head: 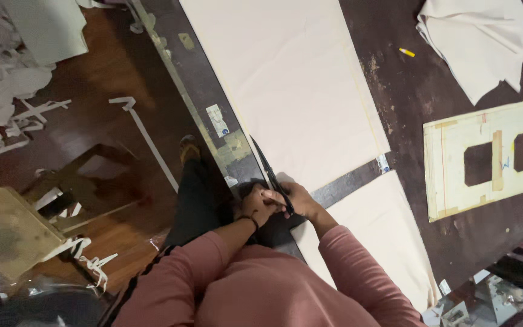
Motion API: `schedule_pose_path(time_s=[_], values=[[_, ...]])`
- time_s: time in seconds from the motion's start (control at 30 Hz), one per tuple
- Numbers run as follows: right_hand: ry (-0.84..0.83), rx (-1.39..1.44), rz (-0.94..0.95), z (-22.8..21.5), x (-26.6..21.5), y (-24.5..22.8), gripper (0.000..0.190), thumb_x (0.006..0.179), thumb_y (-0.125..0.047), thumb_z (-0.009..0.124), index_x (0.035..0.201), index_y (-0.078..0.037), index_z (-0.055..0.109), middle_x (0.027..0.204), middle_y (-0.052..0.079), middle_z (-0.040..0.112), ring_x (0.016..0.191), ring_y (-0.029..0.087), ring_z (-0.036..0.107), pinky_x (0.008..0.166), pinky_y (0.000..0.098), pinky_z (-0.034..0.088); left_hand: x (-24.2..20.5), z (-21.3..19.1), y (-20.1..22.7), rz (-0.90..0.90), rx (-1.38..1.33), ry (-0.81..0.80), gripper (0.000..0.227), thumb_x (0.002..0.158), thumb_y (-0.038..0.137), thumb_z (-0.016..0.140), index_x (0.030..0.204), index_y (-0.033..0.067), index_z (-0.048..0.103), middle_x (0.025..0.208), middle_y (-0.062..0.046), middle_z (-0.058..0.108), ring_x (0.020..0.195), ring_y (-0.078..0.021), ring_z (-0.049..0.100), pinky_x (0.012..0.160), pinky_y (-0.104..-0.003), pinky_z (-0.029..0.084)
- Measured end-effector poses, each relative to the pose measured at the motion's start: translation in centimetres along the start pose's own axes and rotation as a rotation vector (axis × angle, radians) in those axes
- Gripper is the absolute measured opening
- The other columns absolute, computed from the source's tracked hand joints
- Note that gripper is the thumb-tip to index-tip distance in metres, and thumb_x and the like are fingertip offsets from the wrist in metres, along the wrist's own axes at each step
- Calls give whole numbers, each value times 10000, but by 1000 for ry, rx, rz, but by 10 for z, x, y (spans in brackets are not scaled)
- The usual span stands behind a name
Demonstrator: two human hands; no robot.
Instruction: The person cuts a large piece of white fabric using shears, following a marked outline. After cutting, they fold the fabric pieces, tie them with a strip, and mark them with a pencil before moving the bundle aside.
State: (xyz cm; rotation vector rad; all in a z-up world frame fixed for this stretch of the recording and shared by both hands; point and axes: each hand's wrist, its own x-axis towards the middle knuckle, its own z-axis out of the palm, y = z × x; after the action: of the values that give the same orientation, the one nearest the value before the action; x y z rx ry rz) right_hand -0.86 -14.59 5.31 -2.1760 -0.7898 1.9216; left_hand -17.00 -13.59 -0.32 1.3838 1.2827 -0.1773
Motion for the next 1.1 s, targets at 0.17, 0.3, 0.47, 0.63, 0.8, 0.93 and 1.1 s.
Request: schedule_pose_path(time_s=[0.17,0.3,0.47,0.63,0.8,0.93,1.1], values=[[-16,-59,-8,-1,-23,-48,643,826,-711,703,918,-75,680,658,154,686,623,269,723,670,344,567,10,24,-4,-152,-96,42,645,902,524,671,1332,82,477,1145,-45,710,1187,-262,642,1043,-418,519],[-11,-17,-30,-4,-10,-58,543,847,-645,732,835,-111,631,587,121,690,513,230,715,605,289,582,13,7,-12,35,-150,-44,454,852,445,743,1097,124,537,970,-50,779,1059,-301,724,907,-454,593],[25,-149,-41,-6,0,-69,717,805,-780,676,934,-75,696,856,226,719,952,423,707,899,478,531,9,-8,2,-15,-158,-106,535,822,406,749,1191,87,530,1142,-142,733,1148,-362,683,960,-487,581],[34,-158,-59,-5,20,-82,784,822,-812,602,1034,-64,707,1076,264,722,1186,488,632,1050,538,471,10,-4,-4,-31,-227,-73,398,818,355,738,1066,86,579,1013,-130,754,1084,-367,707,896,-481,596],[45,-156,-69,-6,25,-85,706,801,-797,676,848,-92,676,823,206,702,962,411,702,904,466,518,0,-99,62,-351,-382,-589,436,923,343,689,1213,17,701,1074,-223,737,975,-361,727,894,-462,592],[13,-103,-81,-7,21,-98,682,858,-773,621,891,-95,685,848,192,710,990,393,705,920,487,502,89,-100,11,65,-95,20,237,969,257,569,1150,164,691,1019,-94,729,1037,-295,707,888,-407,572],[-12,-39,-98,-12,-10,-164,714,849,-714,635,1056,-36,716,969,263,711,1054,436,681,950,494,492,128,-180,64,18,-315,385,365,963,417,682,1181,128,727,1030,-76,770,970,-253,752,785,-371,619]])
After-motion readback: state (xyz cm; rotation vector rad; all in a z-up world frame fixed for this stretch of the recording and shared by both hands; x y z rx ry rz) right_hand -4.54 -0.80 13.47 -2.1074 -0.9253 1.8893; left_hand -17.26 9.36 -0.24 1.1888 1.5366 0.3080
